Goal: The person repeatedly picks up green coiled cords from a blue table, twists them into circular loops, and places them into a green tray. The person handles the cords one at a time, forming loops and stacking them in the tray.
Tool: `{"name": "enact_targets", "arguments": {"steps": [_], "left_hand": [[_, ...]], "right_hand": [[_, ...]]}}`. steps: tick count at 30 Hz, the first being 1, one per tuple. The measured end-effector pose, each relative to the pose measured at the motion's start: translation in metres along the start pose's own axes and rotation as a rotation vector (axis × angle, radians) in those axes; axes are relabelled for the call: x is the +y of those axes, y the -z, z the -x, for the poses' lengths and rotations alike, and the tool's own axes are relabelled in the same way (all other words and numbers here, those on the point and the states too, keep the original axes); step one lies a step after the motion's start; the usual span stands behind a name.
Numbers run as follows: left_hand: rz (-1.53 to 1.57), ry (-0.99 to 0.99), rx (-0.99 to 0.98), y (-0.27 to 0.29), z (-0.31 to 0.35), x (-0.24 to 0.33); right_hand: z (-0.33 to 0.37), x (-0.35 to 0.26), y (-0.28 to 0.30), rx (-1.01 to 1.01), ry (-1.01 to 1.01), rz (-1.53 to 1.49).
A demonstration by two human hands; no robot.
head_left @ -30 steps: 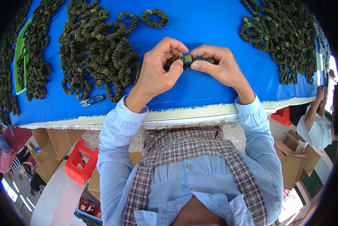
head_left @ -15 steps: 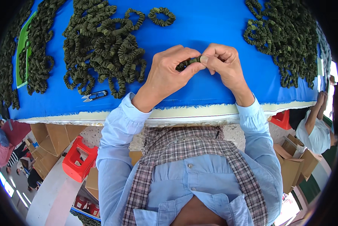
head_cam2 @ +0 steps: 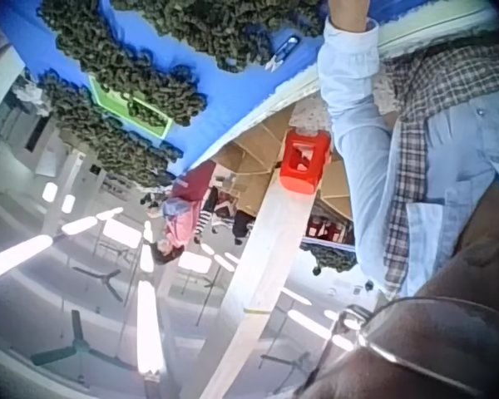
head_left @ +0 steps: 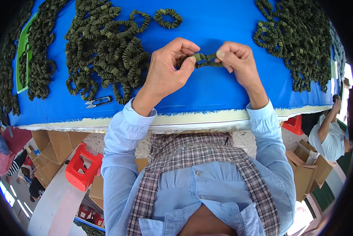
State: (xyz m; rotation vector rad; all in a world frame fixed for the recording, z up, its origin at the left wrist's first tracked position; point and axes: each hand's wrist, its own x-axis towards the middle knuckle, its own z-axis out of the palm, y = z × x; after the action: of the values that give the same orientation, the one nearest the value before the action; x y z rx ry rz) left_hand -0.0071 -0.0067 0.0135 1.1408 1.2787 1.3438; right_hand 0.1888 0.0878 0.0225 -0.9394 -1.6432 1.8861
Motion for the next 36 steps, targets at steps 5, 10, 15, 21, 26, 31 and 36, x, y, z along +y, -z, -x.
{"name": "enact_targets", "arguments": {"steps": [5, 10, 15, 21, 26, 31, 36], "left_hand": [[0.064, 0.074, -0.078, -0.005, 0.003, 0.005], [0.29, -0.01, -0.063, -0.009, -0.001, -0.011], [0.462, 0.012, -0.074, -0.006, -0.001, -0.004], [0.928, 0.226, -0.078, -0.001, -0.001, -0.004], [0.586, 0.238, -0.111, -0.001, 0.001, 0.004], [-0.091, -0.024, 0.015, -0.014, 0.002, 0.002], [-0.064, -0.025, 0.063, -0.014, 0.005, -0.005]], "right_hand": [[0.004, -0.013, -0.015, -0.197, -0.066, 0.173], [0.001, -0.005, -0.013, -0.143, 0.035, -0.015], [0.005, -0.014, -0.02, -0.168, -0.165, -0.12], [0.003, -0.003, -0.006, 0.066, 0.004, -0.356], [0.005, -0.006, -0.013, 0.054, -0.067, -0.288], [0.007, -0.006, -0.027, -0.002, -0.07, -0.21], [0.007, -0.009, -0.032, 0.021, -0.043, -0.148]]}}
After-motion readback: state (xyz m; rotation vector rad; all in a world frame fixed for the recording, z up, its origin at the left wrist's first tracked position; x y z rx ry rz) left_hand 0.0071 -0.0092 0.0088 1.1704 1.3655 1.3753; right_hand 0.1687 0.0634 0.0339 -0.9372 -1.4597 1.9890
